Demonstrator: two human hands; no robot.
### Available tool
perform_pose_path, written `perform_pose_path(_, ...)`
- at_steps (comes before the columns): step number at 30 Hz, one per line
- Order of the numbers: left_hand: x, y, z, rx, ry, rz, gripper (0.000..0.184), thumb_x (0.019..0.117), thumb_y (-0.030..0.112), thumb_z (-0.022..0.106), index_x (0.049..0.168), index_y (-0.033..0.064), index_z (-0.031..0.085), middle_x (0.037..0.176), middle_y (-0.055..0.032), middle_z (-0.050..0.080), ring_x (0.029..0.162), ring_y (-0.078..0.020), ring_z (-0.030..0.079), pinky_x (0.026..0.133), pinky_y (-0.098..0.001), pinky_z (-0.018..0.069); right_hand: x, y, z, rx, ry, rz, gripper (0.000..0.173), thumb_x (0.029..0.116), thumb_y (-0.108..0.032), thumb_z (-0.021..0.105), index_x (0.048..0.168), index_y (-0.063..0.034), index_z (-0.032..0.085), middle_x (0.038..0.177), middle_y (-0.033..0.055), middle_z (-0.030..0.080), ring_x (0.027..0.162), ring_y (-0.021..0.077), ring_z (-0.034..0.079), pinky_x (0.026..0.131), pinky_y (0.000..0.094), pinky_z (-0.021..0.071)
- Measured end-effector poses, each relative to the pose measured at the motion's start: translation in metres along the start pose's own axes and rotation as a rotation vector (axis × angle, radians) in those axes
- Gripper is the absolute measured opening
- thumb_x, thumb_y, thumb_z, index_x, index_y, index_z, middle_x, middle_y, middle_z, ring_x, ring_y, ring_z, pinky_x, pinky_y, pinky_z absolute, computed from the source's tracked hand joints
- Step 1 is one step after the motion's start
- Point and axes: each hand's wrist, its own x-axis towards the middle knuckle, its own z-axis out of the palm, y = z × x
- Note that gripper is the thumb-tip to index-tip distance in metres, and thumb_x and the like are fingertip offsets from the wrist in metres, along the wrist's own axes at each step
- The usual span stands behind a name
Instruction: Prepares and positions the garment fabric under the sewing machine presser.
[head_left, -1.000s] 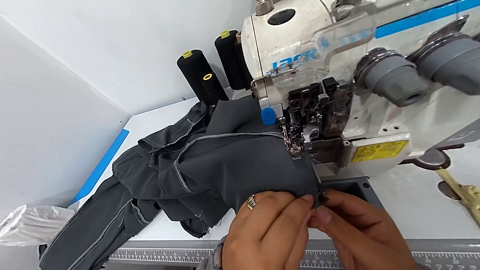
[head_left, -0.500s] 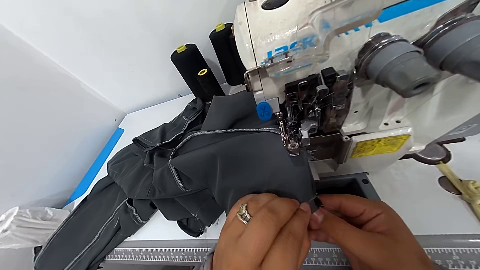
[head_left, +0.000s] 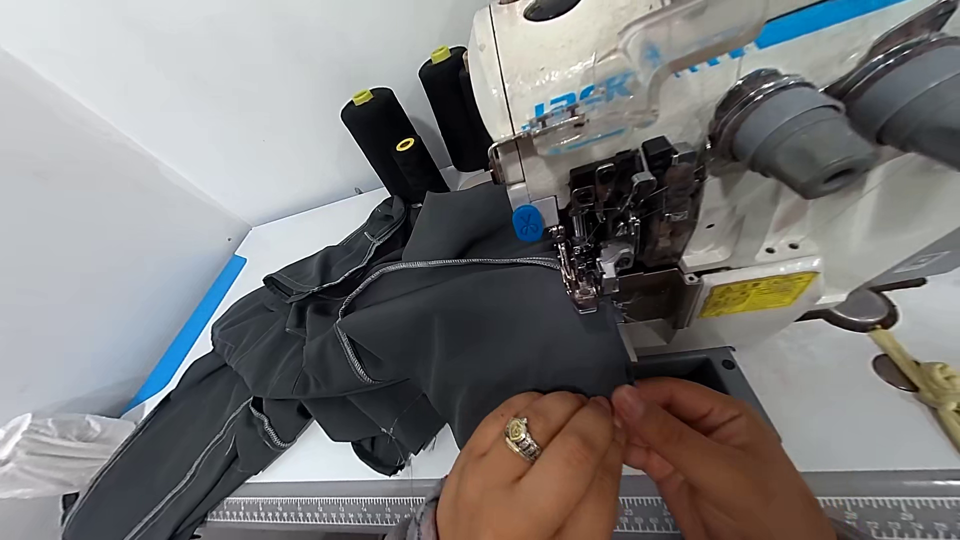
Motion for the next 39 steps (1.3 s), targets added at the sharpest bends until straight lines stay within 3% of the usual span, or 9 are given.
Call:
perform_pose_path(3, -0.001, 0.000, -0.001, 0.013, 0.019, -0.005, 0.005, 0.0972, 0.013, 0.070, 0.097, 0.0084, 0.072, 0.101, -0.0031, 0.072, 0.101, -0.0136, 0.066, 0.096, -0.0240, 0.0507, -0.001, 0.003, -0.002, -0.077, -0.016, -0.092, 0.013, 0.0959, -0.008, 0.068, 0.086, -0.0086, 0.077, 0.077, 0.0000, 0.074, 0.071, 0.0039, 0.070, 0.071, 0.0213, 0.0602)
perform_pose_path(8, 0.002, 0.003, -0.004, 0.030, 0.043, -0.029, 0.006, 0.1023, 0.012, 0.059, 0.106, 0.0119, 0.064, 0.100, -0.0017, 0.070, 0.101, -0.0132, 0.065, 0.095, -0.0250, 0.0490, -0.007, 0.002, -0.002, -0.256, 0.001, -0.261, 0.012, 0.0952, -0.012, 0.070, 0.087, -0.0157, 0.077, 0.076, -0.0119, 0.070, 0.065, -0.0078, 0.057, 0.060, 0.0100, 0.0479)
perform_pose_path(12, 0.003, 0.004, -0.006, 0.049, 0.046, -0.019, 0.010, 0.1007, 0.011, 0.062, 0.106, 0.0093, 0.070, 0.098, -0.0026, 0.073, 0.098, -0.0139, 0.065, 0.093, -0.0254, 0.0484, -0.010, 0.003, -0.001, -0.238, -0.006, -0.264, 0.014, 0.0946, -0.008, 0.069, 0.090, -0.0160, 0.079, 0.083, -0.0112, 0.075, 0.074, -0.0059, 0.065, 0.069, 0.0128, 0.0550)
perform_pose_path(15, 0.001, 0.003, -0.009, 0.058, 0.045, -0.011, 0.010, 0.0996, 0.010, 0.064, 0.103, 0.0080, 0.072, 0.098, -0.0033, 0.074, 0.097, -0.0145, 0.066, 0.092, -0.0257, 0.0484, -0.011, 0.002, -0.002, -0.205, -0.034, -0.251, 0.013, 0.0965, -0.008, 0.068, 0.092, -0.0154, 0.078, 0.081, -0.0094, 0.075, 0.072, -0.0030, 0.069, 0.069, 0.0148, 0.0579)
perform_pose_path(19, -0.002, 0.000, -0.010, 0.086, 0.028, -0.017, 0.009, 0.0989, 0.010, 0.065, 0.101, 0.0085, 0.074, 0.101, -0.0028, 0.074, 0.098, -0.0143, 0.064, 0.092, -0.0254, 0.0469, -0.012, 0.003, -0.002, -0.202, -0.036, -0.220, 0.014, 0.0981, -0.012, 0.067, 0.091, -0.0164, 0.078, 0.072, -0.0119, 0.069, 0.061, -0.0062, 0.060, 0.057, 0.0108, 0.0512)
perform_pose_path(39, 0.011, -0.013, -0.007, 0.110, 0.041, 0.136, 0.012, 0.0984, 0.008, 0.065, 0.092, 0.0053, 0.074, 0.085, -0.0034, 0.073, 0.078, -0.0146, 0.060, 0.078, -0.0265, 0.0454, -0.002, 0.005, 0.000, -0.098, -0.013, -0.184, 0.016, 0.0974, -0.011, 0.067, 0.087, -0.0144, 0.080, 0.069, -0.0080, 0.068, 0.058, -0.0053, 0.055, 0.055, 0.0115, 0.0469)
